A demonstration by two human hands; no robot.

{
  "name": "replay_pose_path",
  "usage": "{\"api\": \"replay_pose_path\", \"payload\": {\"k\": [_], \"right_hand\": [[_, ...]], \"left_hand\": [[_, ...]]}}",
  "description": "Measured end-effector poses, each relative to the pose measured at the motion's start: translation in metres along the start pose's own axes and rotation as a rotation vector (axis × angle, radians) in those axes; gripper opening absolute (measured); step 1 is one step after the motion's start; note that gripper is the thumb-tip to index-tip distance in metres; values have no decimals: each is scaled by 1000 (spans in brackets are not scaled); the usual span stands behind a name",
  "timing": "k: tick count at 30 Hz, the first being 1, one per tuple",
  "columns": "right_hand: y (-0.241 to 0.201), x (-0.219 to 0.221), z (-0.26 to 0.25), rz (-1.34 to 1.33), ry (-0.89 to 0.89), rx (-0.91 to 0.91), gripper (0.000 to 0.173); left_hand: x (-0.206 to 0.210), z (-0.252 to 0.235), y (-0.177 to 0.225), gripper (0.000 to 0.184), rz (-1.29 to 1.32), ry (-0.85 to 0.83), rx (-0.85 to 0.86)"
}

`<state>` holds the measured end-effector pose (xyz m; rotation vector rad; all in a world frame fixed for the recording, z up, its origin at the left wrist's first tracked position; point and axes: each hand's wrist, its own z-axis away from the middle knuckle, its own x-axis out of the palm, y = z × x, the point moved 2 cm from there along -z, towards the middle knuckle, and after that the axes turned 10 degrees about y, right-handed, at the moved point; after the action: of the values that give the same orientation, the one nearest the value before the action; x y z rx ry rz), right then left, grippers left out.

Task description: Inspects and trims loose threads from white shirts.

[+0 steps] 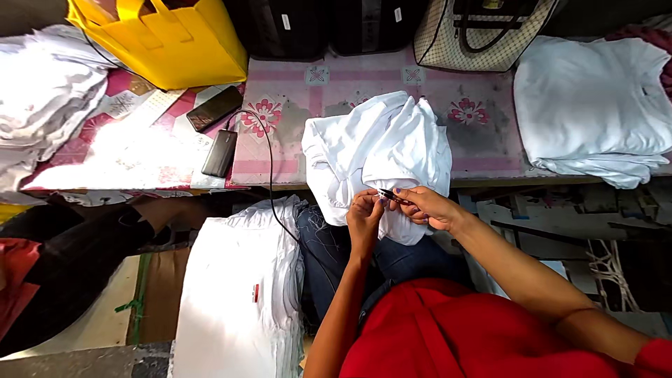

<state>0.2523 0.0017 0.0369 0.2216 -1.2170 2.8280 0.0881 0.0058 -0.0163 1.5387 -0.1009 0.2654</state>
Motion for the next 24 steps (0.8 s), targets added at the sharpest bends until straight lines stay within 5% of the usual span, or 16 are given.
{"api": "replay_pose_path", "payload": {"k": [9, 13, 17, 24], "right_hand": [[1, -5, 0, 6, 57, -70, 33], [-7, -2, 6, 38, 56, -93, 35], [-9, 0, 5, 48, 66, -117, 32], [2, -8, 3, 77, 34, -22, 37]], "left_hand": [[-1, 2, 0, 5, 26, -19, -27], [1, -6, -1, 35, -149, 11, -9], [0, -13, -5, 11, -470, 69, 217], [-9, -8, -5, 10, -357, 15, 207]]}}
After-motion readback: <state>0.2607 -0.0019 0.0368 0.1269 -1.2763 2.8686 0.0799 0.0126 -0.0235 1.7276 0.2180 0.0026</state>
